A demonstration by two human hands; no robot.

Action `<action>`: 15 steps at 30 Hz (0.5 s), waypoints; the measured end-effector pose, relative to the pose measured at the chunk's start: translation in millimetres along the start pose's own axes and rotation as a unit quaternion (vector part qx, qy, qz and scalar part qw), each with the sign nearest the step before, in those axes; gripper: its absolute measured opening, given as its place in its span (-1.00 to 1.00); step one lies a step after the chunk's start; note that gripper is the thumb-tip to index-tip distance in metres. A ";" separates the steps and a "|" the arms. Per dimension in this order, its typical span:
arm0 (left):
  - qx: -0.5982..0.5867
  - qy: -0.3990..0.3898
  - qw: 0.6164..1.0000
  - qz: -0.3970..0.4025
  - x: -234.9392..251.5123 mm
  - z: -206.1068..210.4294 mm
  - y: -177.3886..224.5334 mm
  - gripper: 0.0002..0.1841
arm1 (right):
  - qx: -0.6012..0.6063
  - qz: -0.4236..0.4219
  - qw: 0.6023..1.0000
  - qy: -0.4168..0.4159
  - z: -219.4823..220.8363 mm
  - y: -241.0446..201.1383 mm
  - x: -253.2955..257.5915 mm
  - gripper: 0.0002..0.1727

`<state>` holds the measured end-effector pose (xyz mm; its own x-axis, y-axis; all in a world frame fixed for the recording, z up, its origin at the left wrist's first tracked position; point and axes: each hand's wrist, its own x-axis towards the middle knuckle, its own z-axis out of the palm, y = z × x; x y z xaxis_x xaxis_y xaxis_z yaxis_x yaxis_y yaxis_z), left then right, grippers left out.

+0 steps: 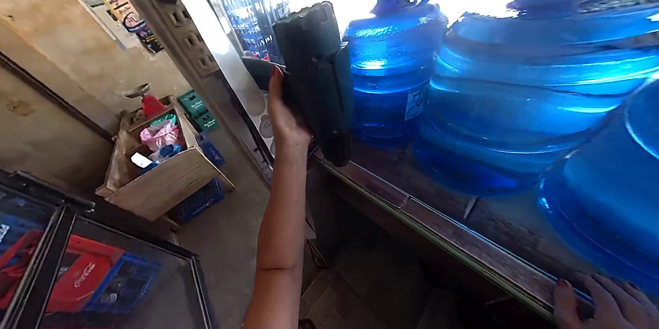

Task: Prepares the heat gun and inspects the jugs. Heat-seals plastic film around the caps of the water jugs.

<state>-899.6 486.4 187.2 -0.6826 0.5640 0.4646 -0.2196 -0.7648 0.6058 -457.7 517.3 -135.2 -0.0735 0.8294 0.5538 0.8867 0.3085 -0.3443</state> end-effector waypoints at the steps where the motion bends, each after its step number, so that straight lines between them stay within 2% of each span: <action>1: 0.004 -0.005 1.000 -0.001 3.7 5.0 2.3 -0.66 | 0.004 -0.002 1.000 -0.004 1.2 1.2 0.6 -0.41; 4: 0.001 -0.034 0.999 0.003 1.0 12.3 1.6 -0.68 | 0.006 -0.015 1.000 0.022 7.1 -0.2 3.4 -0.33; 6: 0.024 -0.056 0.998 -0.006 -22.5 13.6 -5.4 -0.66 | 0.001 -0.024 0.998 0.053 9.4 -4.7 6.2 -0.31; 11: -0.024 -0.099 0.990 -0.097 -125.8 33.6 -43.4 -0.55 | 0.061 -0.019 0.998 -0.001 -10.9 -17.9 7.0 -0.40; 13: -0.035 -0.120 0.982 -0.142 -173.5 48.0 -57.6 -0.60 | 0.154 -0.020 0.988 0.021 -22.1 -13.0 0.5 -0.43; 15: -0.028 -0.149 0.972 -0.180 -219.0 64.0 -67.3 -0.66 | 0.255 -0.044 0.964 0.068 -52.7 -13.9 -14.4 -0.33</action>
<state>-690.7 434.3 86.1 -0.3244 0.8570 0.4003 -0.4506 -0.5121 0.7312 -444.9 476.6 -98.4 -0.0475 0.7317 0.6799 0.5374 0.5925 -0.6001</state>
